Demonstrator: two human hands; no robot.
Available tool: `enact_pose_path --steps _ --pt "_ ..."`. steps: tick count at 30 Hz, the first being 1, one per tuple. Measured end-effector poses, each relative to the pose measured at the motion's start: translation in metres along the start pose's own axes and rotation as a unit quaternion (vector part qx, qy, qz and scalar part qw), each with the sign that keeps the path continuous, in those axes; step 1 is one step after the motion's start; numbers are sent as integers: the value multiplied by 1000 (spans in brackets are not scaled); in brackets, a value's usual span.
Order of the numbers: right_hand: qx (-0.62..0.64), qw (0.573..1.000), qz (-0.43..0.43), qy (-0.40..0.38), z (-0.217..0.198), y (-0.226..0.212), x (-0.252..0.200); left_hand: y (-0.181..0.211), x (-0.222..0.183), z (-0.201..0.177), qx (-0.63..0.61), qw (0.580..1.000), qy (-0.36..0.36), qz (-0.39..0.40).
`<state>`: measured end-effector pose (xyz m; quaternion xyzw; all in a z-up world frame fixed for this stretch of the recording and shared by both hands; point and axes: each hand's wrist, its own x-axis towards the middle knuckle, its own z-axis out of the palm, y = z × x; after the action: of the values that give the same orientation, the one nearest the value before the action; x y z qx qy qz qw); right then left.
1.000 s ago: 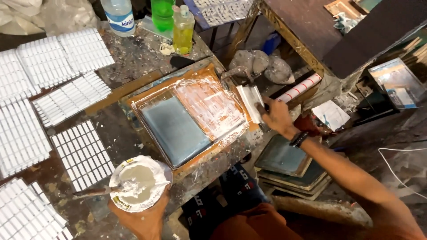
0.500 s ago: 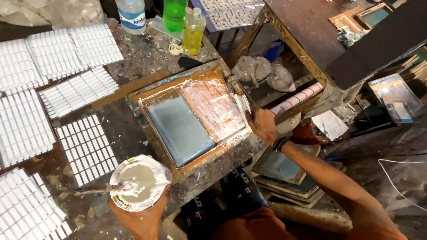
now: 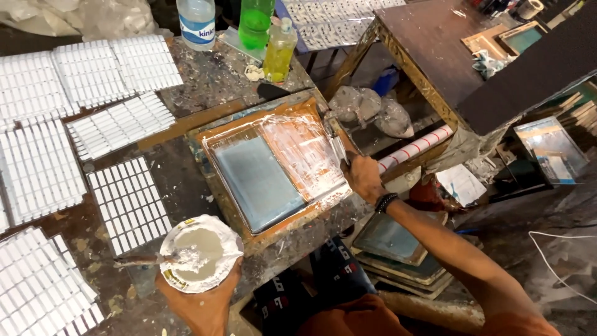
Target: Applying white ink or paste onto a screen frame using a spatula as part of a screen printing process.
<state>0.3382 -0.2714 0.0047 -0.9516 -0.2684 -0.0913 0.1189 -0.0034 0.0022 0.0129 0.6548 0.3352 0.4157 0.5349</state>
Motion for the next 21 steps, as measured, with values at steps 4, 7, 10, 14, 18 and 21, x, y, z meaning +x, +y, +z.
enact_pose_path --steps 4,7,10,14,18,21 --pt "1 1000 -25 -10 -8 -12 2 -6 -2 -1 -6 1000 -1 -6" --pt "4 999 -42 -19 -9 -20 1 -1 -3 -2 -7 1000 -3 -9" --pt "8 998 -64 -26 -8 -31 4 1 -4 -2 -9 1000 0 -11" --pt "13 995 -87 -38 -12 -48 1 7 -6 -3 -10 1000 -2 -16" --pt "23 992 -115 -50 -26 -63 6 12 -4 -5 -7 1000 1 -19" --pt "26 989 -135 -59 -30 -46 7 -1 -7 -7 -8 1000 3 -22"
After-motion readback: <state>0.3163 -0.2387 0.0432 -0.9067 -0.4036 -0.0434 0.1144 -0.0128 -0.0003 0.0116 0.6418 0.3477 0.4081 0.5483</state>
